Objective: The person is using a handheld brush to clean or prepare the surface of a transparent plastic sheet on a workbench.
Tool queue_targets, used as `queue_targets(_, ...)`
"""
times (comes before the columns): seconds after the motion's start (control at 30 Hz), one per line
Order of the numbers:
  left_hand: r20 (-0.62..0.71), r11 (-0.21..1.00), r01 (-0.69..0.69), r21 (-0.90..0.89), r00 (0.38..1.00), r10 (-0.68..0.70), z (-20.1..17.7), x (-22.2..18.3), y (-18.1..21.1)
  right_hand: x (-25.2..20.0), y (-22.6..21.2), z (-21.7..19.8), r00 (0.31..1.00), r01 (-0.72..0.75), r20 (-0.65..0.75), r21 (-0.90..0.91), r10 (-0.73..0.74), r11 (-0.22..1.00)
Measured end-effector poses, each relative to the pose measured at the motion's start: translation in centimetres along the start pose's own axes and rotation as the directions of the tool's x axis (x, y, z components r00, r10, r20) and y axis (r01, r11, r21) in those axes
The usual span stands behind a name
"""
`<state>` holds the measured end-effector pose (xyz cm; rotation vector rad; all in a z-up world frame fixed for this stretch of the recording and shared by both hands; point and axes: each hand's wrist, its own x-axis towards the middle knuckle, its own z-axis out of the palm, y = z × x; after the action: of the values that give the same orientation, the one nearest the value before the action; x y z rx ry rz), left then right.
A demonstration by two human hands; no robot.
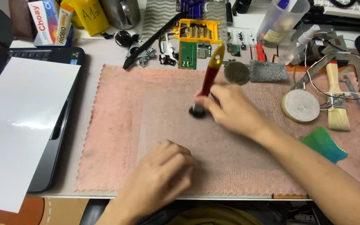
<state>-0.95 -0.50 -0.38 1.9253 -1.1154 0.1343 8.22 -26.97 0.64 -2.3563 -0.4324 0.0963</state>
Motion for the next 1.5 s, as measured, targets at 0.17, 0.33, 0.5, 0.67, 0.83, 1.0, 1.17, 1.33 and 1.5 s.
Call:
queue_targets(0.17,0.105,0.981,-0.143,0.132,0.986,0.13,1.9,-0.3,1.1,2.9,1.2,-0.4,0.971,0.165,-0.162,-0.09,-0.178,0.982)
queue_targets(0.33,0.127,0.901,-0.238,0.363,0.97,0.205,5.7,-2.2,1.9,1.3,2.3,0.1,0.929,0.24,-0.254,-0.139,-0.269,0.961)
queue_targets(0.5,0.024,0.922,-0.188,0.338,0.981,0.191,7.0,-3.3,2.0,-1.6,2.8,0.7,0.936,0.207,-0.245,-0.191,-0.251,0.959)
queue_targets(0.67,-0.012,0.947,-0.18,0.265,0.982,0.19,7.0,-3.6,1.9,-6.5,1.1,1.3,0.973,0.183,-0.123,-0.115,-0.197,0.976)
queue_targets(0.83,-0.029,0.942,-0.197,0.271,0.977,0.213,6.5,-3.4,2.0,-12.0,-1.7,1.8,0.949,0.284,-0.112,-0.103,-0.294,0.953)
queue_targets(1.0,-0.04,0.929,-0.208,0.307,0.972,0.231,6.7,-3.6,1.9,-14.8,-4.0,0.8,0.95,0.271,-0.153,-0.038,-0.273,0.962)
queue_targets(1.17,-0.065,0.923,-0.179,0.34,0.975,0.213,6.9,-3.5,2.0,-14.5,-2.7,0.7,0.975,0.191,-0.098,-0.083,-0.198,0.978)
queue_targets(1.33,-0.057,0.93,-0.16,0.331,0.98,0.189,7.0,-3.4,2.0,-11.7,-2.0,-0.5,1.0,0.018,-0.024,-0.03,-0.018,0.999)
queue_targets(1.5,-0.037,0.936,-0.14,0.324,0.986,0.16,7.3,-3.5,2.1,-6.3,1.6,-1.9,0.984,0.077,-0.145,-0.148,-0.099,0.986)
